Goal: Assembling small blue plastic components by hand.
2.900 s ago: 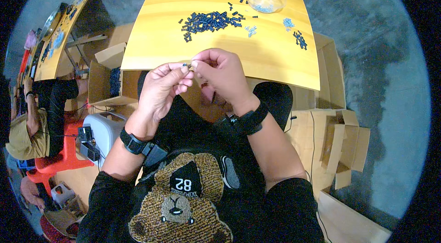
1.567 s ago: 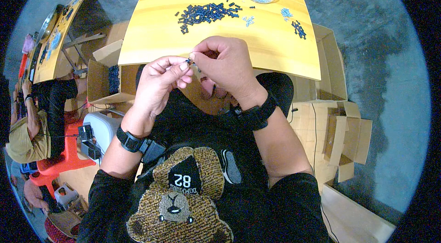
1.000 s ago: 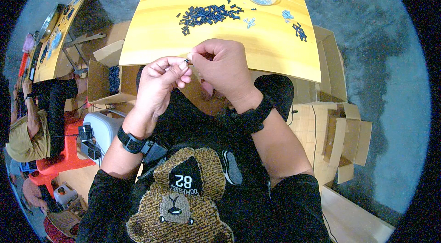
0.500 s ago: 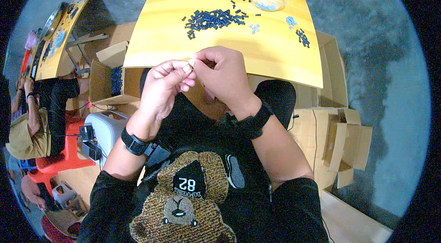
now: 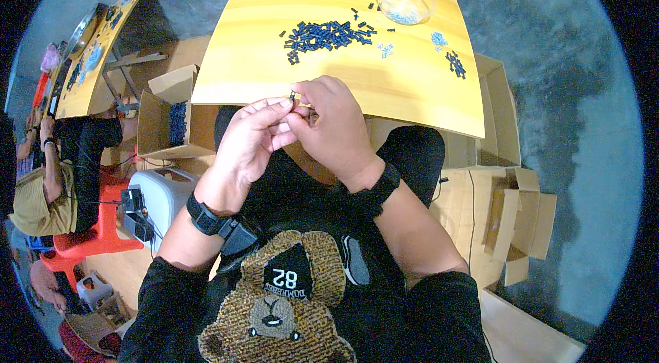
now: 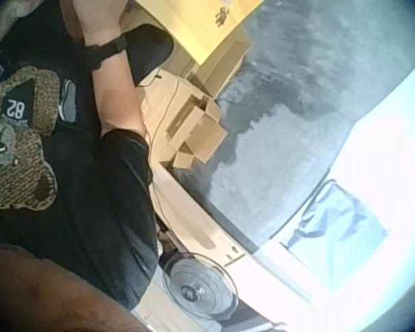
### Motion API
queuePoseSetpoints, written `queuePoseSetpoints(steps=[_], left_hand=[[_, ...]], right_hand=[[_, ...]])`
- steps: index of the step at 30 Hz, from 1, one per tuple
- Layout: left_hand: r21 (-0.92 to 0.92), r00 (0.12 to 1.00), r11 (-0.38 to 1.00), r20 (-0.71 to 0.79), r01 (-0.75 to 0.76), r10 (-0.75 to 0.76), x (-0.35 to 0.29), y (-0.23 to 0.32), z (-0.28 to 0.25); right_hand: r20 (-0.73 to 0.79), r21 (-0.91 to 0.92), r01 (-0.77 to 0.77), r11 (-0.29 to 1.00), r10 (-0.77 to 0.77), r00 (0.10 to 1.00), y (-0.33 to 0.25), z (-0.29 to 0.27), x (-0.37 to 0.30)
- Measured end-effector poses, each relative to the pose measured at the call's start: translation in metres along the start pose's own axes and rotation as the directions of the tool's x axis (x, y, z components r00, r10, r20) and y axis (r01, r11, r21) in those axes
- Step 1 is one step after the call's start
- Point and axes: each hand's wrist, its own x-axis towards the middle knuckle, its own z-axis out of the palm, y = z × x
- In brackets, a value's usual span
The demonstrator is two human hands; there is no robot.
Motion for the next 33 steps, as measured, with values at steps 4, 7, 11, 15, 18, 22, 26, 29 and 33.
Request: queuePoseSetpoints(steps=[4, 7, 11, 15, 18, 22, 26, 29, 33], left_hand=[[-0.027, 0.996, 0.996, -0.040, 0.081, -0.082, -0.003, 0.000, -0.003], [0.008, 0.996, 0.998, -0.071, 0.062, -0.061, -0.004, -0.004, -0.001], [0.027, 0.997, 0.999, -0.056, 0.044, -0.043, -0.003, -0.006, -0.004], [0.092, 0.991, 0.995, -0.132, 0.036, -0.023, -0.004, -0.008, 0.001], [0.141, 0.990, 0.990, -0.141, 0.017, 0.003, -0.006, -0.010, 0.004], [0.132, 0.992, 0.991, -0.127, 0.006, 0.011, -0.009, -0.012, 0.008], [0.102, 0.995, 0.995, -0.102, 0.009, 0.002, -0.010, -0.011, 0.009], [0.131, 0.997, 0.991, -0.073, -0.001, 0.011, -0.011, -0.011, 0.009], [0.152, 0.996, 0.988, -0.089, -0.002, 0.016, -0.010, -0.012, 0.009]], right_hand=[[0.023, -0.041, 0.020, 0.999, -0.019, 1.000, -0.001, -0.002, 0.001], [0.057, -0.085, 0.067, 0.994, -0.062, 0.996, -0.002, -0.004, 0.001], [0.096, -0.130, 0.126, 0.983, -0.114, 0.989, -0.001, -0.005, 0.001], [0.109, -0.154, 0.159, 0.975, -0.144, 0.984, -0.003, -0.009, 0.001], [0.125, -0.161, 0.148, 0.976, -0.129, 0.984, -0.004, -0.011, 0.000], [0.187, -0.135, 0.157, 0.978, -0.130, 0.974, -0.002, -0.019, 0.001], [0.253, 0.093, -0.038, 0.995, 0.013, 0.967, 0.000, -0.027, 0.001], [0.231, 0.107, -0.041, 0.993, 0.015, 0.973, 0.000, -0.027, 0.001], [0.182, 0.011, 0.115, 0.993, -0.115, 0.977, -0.002, -0.025, 0.001]])
